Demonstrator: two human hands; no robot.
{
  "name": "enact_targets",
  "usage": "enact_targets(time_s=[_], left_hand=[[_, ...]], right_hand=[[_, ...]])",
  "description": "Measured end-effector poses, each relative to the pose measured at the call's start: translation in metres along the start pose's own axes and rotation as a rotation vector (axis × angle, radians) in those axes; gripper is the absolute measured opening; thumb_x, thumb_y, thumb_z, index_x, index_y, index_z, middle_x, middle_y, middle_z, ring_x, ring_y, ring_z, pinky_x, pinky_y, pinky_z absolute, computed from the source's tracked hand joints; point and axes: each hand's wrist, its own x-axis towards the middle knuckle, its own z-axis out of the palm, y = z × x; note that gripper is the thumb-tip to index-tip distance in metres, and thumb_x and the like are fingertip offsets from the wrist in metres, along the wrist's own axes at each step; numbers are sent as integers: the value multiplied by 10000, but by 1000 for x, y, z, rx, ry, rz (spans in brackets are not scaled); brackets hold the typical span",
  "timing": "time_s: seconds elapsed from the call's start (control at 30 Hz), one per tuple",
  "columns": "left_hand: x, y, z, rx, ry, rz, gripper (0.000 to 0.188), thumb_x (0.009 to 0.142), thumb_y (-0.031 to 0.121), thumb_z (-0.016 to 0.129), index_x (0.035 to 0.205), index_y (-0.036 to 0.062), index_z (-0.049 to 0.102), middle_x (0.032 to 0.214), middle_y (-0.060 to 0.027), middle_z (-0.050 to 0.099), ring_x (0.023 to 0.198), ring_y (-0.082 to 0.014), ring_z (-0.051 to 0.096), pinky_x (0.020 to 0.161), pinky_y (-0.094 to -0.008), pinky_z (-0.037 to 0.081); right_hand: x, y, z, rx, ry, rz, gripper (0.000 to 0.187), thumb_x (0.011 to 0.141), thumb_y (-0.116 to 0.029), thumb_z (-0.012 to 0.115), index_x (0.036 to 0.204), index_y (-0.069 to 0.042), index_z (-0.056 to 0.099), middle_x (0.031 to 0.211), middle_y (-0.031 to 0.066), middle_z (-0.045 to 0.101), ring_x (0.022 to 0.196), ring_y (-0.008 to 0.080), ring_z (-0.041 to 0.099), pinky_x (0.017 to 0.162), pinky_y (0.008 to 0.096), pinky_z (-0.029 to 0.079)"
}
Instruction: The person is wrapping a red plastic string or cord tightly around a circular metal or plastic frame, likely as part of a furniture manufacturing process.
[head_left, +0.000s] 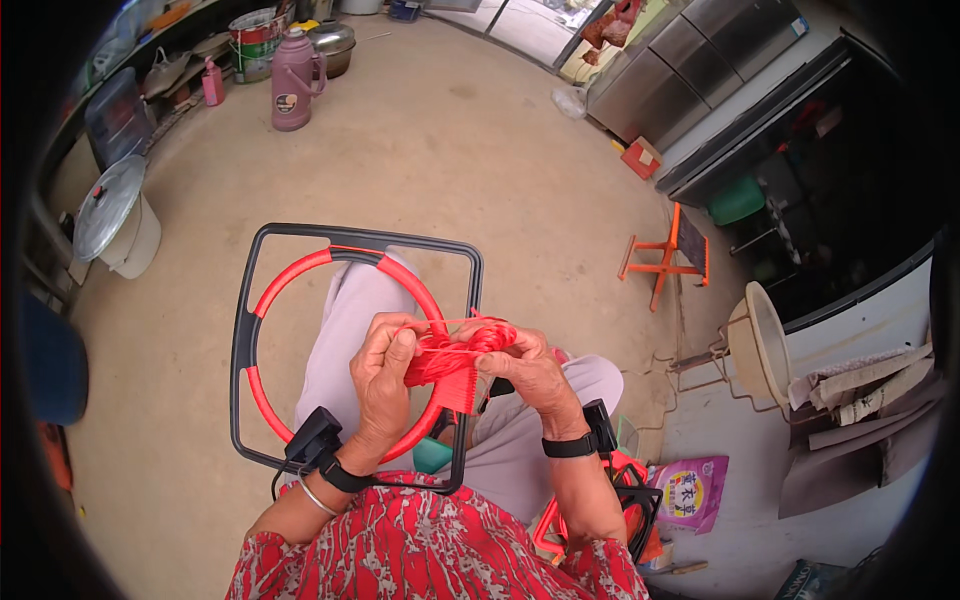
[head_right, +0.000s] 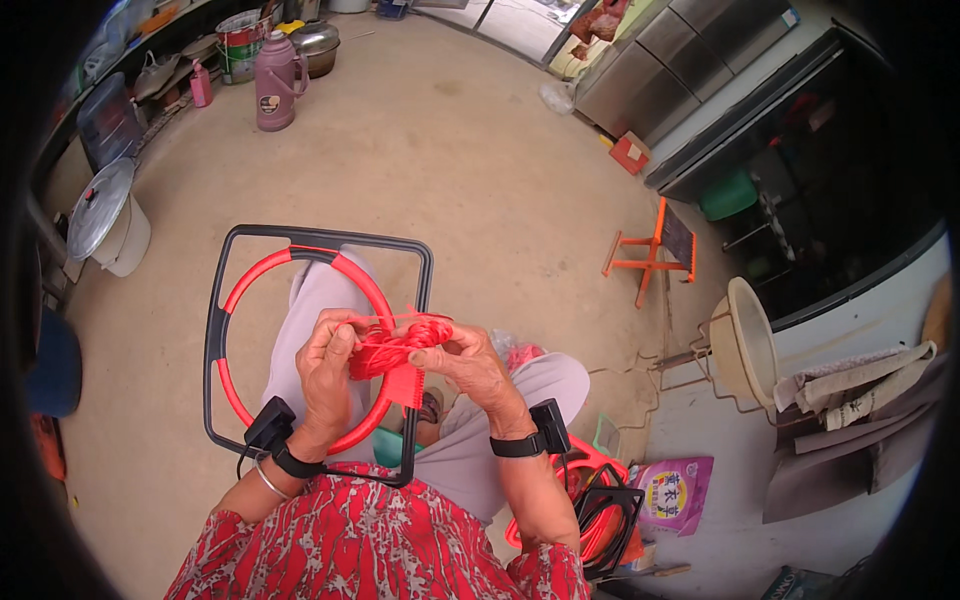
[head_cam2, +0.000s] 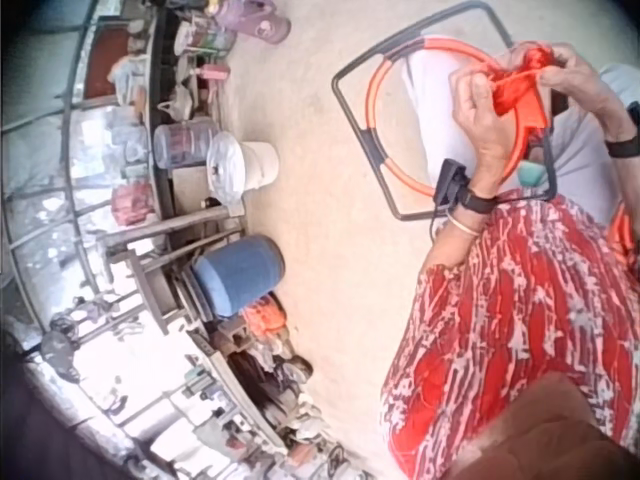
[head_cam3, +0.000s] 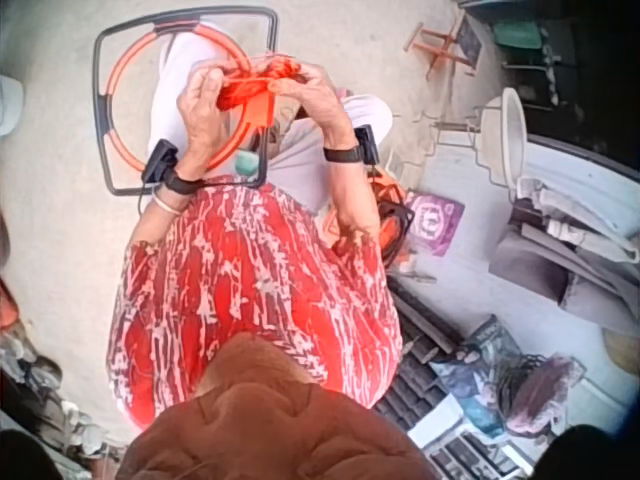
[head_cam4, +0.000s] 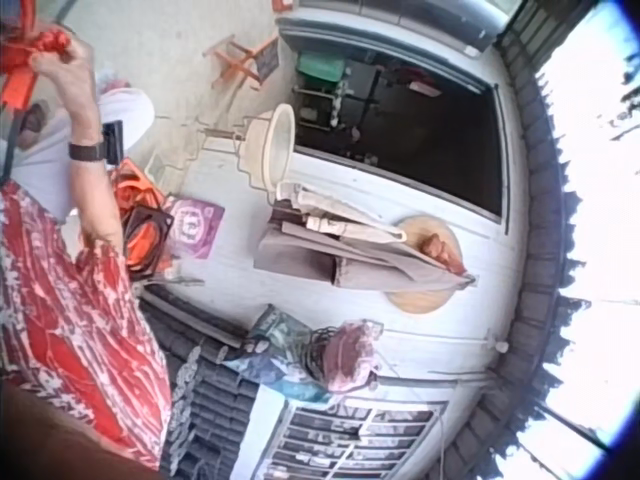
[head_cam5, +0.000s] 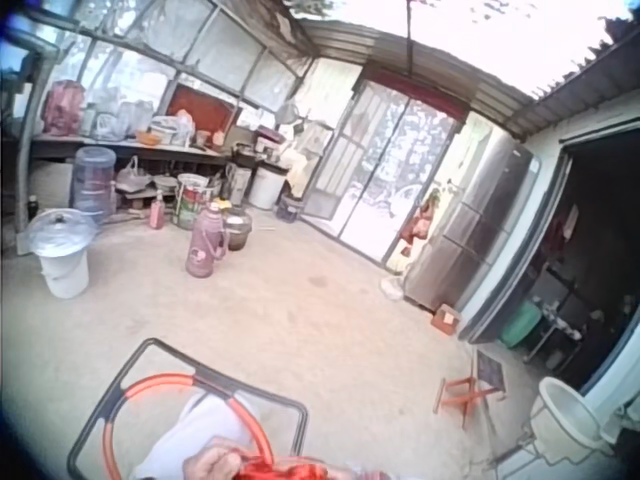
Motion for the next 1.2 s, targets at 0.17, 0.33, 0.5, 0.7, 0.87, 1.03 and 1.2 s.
enact_targets(time_s=[0.17, 0.33, 0.5, 0.7, 0.87, 1.03, 1.2], left_hand=[[-2, 2, 7, 114, -24, 38, 258, 979, 182, 529, 848, -35, 577, 1029, -58, 557, 770, -81, 480, 693, -213, 404], [-2, 5, 7, 138, 3, 78, 255, 978, 182, 531, 851, -34, 581, 1027, -66, 565, 783, -85, 481, 708, -224, 406], [1, 7, 5, -3, 65, -15, 258, 978, 205, 536, 895, -30, 605, 1009, -46, 573, 810, -89, 488, 740, -244, 416], [2, -7, 1, -41, 97, -43, 303, 991, 266, 525, 936, -20, 606, 981, -38, 583, 834, -96, 495, 770, -249, 422], [-5, -19, 3, -101, 95, -69, 340, 996, 346, 515, 958, 12, 564, 953, -59, 596, 881, -130, 557, 778, -286, 466], [-13, -30, -3, -145, 76, -333, 283, 991, 302, 536, 993, 22, 574, 900, -43, 606, 803, -107, 588, 665, -246, 499], [-9, -19, 8, -312, -51, -616, 246, 981, 227, 558, 1051, -8, 580, 903, -62, 645, 775, -105, 642, 660, -243, 544]], right_hand=[[-5, 6, -4, 501, 115, -51, 311, 863, -220, 694, 1097, -19, 654, 1151, 125, 637, 1135, 231, 564, 1051, 397, 379], [-7, -2, 2, 250, 245, -54, 282, 878, -196, 689, 1096, -20, 649, 1162, 119, 637, 1145, 221, 558, 1052, 393, 377], [-15, -23, -4, 13, 284, -91, 249, 903, -215, 672, 1061, -24, 653, 1123, 97, 658, 1087, 206, 585, 1031, 394, 394], [-19, -33, -50, 771, 658, -363, 303, 963, -378, 570, 942, -77, 587, 809, 34, 621, 746, 156, 604, 811, 361, 502], [-72, -21, -141, 675, 622, -192, 278, 964, -384, 567, 895, -116, 536, 575, -52, 318, 484, 80, 351, 519, 277, 433], [-141, -5, -218, 51, 1014, -34, 179, 858, -143, 671, 849, -109, 496, 569, -53, 363, 452, 70, 356, 448, 250, 420], [-142, 12, -206, -458, 1213, 155, 116, 799, -98, 671, 868, -64, 585, 612, -29, 515, 460, 65, 461, 447, 241, 416]])
